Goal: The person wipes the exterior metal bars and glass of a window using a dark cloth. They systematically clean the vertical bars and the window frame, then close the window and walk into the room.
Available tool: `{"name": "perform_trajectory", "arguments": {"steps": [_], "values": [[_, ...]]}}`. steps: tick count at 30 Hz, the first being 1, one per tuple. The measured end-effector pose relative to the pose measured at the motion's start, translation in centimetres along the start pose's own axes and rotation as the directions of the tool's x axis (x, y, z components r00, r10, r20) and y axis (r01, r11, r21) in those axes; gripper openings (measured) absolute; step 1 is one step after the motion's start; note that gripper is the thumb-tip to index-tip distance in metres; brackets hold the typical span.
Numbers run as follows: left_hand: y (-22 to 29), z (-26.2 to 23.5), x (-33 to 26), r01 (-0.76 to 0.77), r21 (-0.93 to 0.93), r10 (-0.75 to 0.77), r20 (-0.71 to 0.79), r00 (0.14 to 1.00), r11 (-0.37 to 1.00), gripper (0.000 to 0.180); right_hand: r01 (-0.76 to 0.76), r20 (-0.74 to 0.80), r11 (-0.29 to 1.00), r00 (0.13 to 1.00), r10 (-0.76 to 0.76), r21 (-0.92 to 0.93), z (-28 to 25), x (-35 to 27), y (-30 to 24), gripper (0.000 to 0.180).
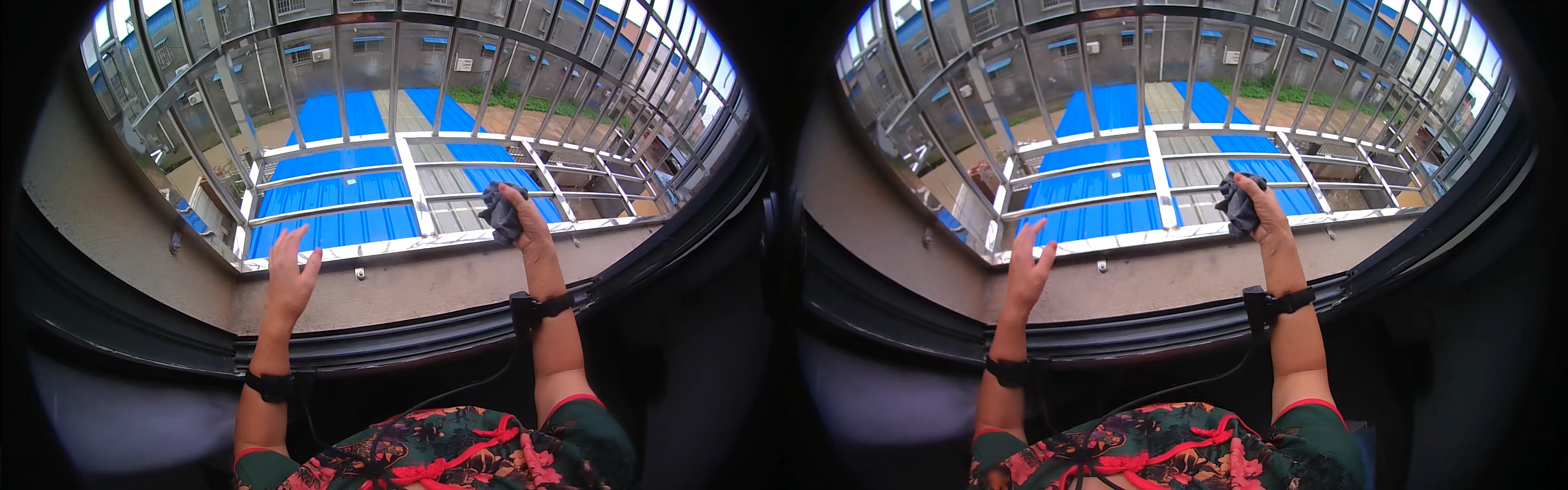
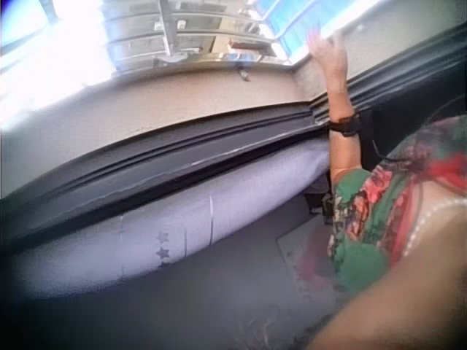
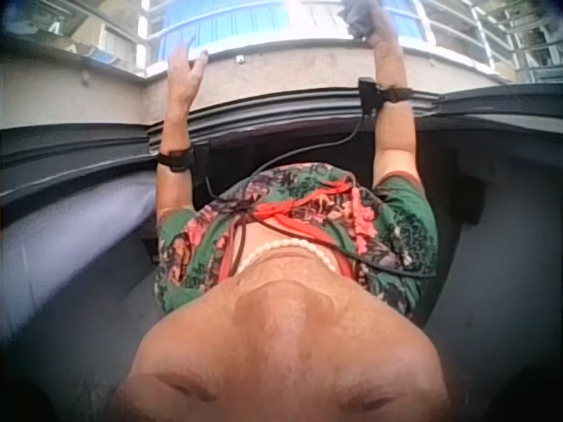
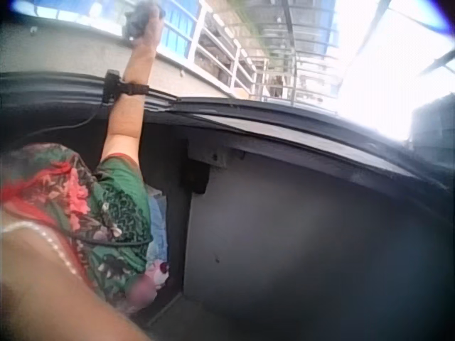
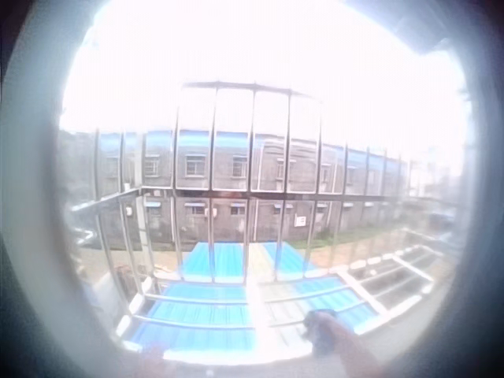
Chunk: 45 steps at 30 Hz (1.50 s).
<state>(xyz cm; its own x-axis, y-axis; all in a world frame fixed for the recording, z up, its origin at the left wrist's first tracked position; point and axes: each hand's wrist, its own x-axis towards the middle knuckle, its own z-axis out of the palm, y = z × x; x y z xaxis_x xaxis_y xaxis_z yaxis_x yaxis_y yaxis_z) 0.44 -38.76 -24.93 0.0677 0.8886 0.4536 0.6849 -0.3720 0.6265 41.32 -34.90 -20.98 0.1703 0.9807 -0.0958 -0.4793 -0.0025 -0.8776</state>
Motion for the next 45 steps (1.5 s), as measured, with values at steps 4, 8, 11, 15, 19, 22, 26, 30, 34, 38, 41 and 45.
{"name": "perform_trajectory", "arguments": {"steps": [4, 8, 11, 15, 19, 22, 26, 30, 34, 38, 41, 45], "values": [[1.2, 0.2, -4.9, 0.011, 0.055, -0.014, 0.065, 0.998, 0.998, 0.048, -0.155, 0.172, 0.975, 0.977, 0.127, 0.159, 0.1, 3.0, 1.8, 0.022], [2.0, 0.7, -7.4, 0.072, 0.151, -0.082, 0.067, 0.994, 0.986, 0.049, -0.129, 0.340, 0.992, 0.932, 0.125, -0.012, 1.7, 5.7, 2.9, 0.017], [2.2, 1.1, -7.2, 0.075, 0.193, -0.093, 0.087, 0.992, 0.978, 0.050, 0.087, 0.279, 0.918, 0.960, 0.027, -0.386, 4.2, 9.0, 5.0, 0.024], [1.3, 2.0, -3.9, 0.015, 0.257, -0.052, 0.136, 0.989, 0.966, 0.052, 0.525, 0.460, 0.173, 0.832, -0.310, -0.833, 10.1, 15.1, 9.4, 0.028], [0.4, 3.1, -0.1, -0.030, 0.394, -0.077, 0.254, 0.964, 0.919, 0.059, 0.632, 0.670, -0.225, 0.684, -0.287, -0.742, 19.2, 18.5, 16.1, 0.020], [-1.2, 4.3, 2.5, -0.033, 0.417, -0.101, 0.296, 0.950, 0.908, 0.060, 0.727, 0.786, -0.306, 0.533, -0.314, -0.615, 23.5, 19.9, 21.2, 0.016], [-4.1, 6.7, 4.0, -0.076, 0.435, -0.049, 0.268, 0.962, 0.897, 0.059, 0.573, 0.685, -0.441, 0.715, -0.142, -0.690, 22.7, 21.0, 24.4, 0.008], [-6.5, 7.2, 4.4, -0.080, 0.456, -0.039, 0.246, 0.968, 0.886, 0.058, 0.495, 0.655, -0.540, 0.741, -0.147, -0.681, 20.3, 21.0, 23.1, 0.010], [-7.7, 7.6, 4.5, -0.073, 0.473, -0.009, 0.169, 0.986, 0.878, 0.057, 0.362, 0.496, -0.569, 0.864, -0.092, -0.738, 14.8, 22.5, 19.8, 0.012], [-7.5, 7.5, 4.7, -0.082, 0.474, 0.024, 0.128, 0.992, 0.877, 0.058, 0.356, 0.538, -0.634, 0.835, -0.114, -0.687, 13.5, 22.5, 18.9, 0.008], [-7.4, 7.7, 4.7, -0.044, 0.471, -0.017, 0.124, 0.992, 0.881, 0.058, 0.351, 0.619, -0.691, 0.765, -0.177, -0.631, 12.6, 22.9, 19.5, 0.012], [-7.4, 7.5, 4.8, -0.030, 0.456, 0.010, 0.045, 0.999, 0.890, 0.059, 0.386, 0.674, -0.672, 0.702, -0.229, -0.632, 11.8, 24.2, 19.9, 0.009]]}}
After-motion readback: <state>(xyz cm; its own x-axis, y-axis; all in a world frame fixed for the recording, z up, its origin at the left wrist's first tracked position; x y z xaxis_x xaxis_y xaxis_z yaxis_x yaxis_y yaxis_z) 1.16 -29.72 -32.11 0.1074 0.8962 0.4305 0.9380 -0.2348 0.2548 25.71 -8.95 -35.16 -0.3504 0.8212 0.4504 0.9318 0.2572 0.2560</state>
